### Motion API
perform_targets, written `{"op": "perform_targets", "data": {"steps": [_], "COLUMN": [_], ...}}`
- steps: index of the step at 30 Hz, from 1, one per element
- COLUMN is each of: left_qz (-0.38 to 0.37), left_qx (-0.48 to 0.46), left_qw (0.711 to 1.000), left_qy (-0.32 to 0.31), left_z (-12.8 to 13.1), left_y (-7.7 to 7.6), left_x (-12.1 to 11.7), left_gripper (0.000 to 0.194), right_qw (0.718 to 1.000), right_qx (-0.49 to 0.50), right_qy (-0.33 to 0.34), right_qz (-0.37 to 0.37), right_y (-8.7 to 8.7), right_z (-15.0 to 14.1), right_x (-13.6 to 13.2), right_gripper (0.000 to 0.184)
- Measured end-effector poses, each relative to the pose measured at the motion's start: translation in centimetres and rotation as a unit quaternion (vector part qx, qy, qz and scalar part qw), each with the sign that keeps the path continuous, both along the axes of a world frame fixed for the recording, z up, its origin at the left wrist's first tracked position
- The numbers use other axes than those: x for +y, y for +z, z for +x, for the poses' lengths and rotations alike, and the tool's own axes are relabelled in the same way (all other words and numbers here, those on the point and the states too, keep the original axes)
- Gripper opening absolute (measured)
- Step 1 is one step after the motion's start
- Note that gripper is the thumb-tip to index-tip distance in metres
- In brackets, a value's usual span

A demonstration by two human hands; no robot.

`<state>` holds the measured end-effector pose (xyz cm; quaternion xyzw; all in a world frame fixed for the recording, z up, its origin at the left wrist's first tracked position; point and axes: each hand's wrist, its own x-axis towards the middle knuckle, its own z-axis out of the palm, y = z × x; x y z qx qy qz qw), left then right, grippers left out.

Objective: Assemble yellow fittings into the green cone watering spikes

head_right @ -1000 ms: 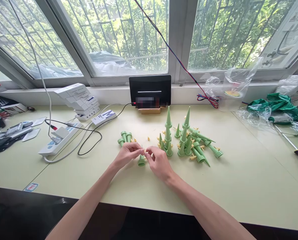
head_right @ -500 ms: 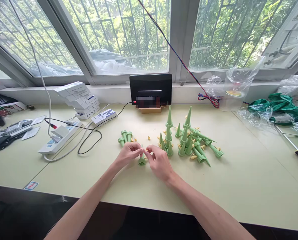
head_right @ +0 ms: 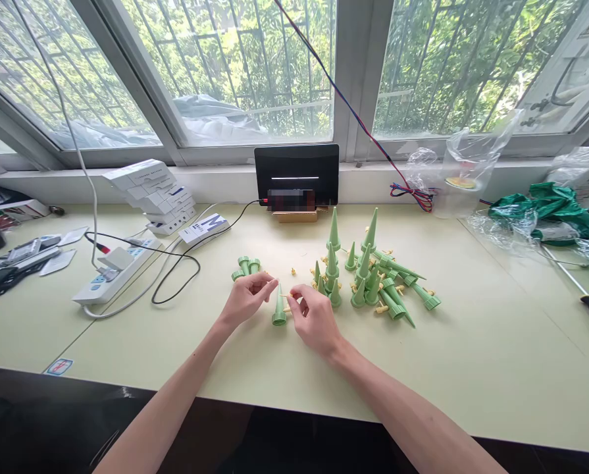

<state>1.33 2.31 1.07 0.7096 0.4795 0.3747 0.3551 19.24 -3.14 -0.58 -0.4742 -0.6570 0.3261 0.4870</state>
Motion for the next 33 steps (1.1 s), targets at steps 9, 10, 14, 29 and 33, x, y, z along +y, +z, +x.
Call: {"op": "perform_targets", "data": {"steps": [9,10,14,29,33], "left_qz": [0.03,0.028,0.032,0.036,0.039], "left_qx": [0.122,0.13,0.151,0.159,0.152], "left_qw": [0.99,0.989,0.985,0.983,0.984], "left_qy": [-0.065,-0.071,-0.079,-0.089,-0.088], "left_z": [-0.15,-0.13,-0.07,0.07,0.04], "left_y": [-0.3,-0.37,-0.56,-0.51,-0.72], "left_x": [-0.15,-0.14,-0.16,-0.41,-0.33], "left_gripper": [0.024,0.024,0.026,0.025,0.024], "right_qw": [0.999,0.999,0.999,0.998,0.997], "right_qx": [-0.03,-0.031,-0.038,-0.057,-0.057], "right_qy": [-0.016,-0.016,-0.018,-0.014,-0.013], "right_qz": [0.021,0.022,0.028,0.036,0.04], "right_y": [0.09,0.08,0.06,-0.09,-0.16], "right_z": [0.01,0.0,-0.04,-0.03,-0.02], "right_x": [0.01,0.01,-0.01,-0.02,0.03], "right_gripper": [0.014,0.013,0.014,0.013,0.014]}}
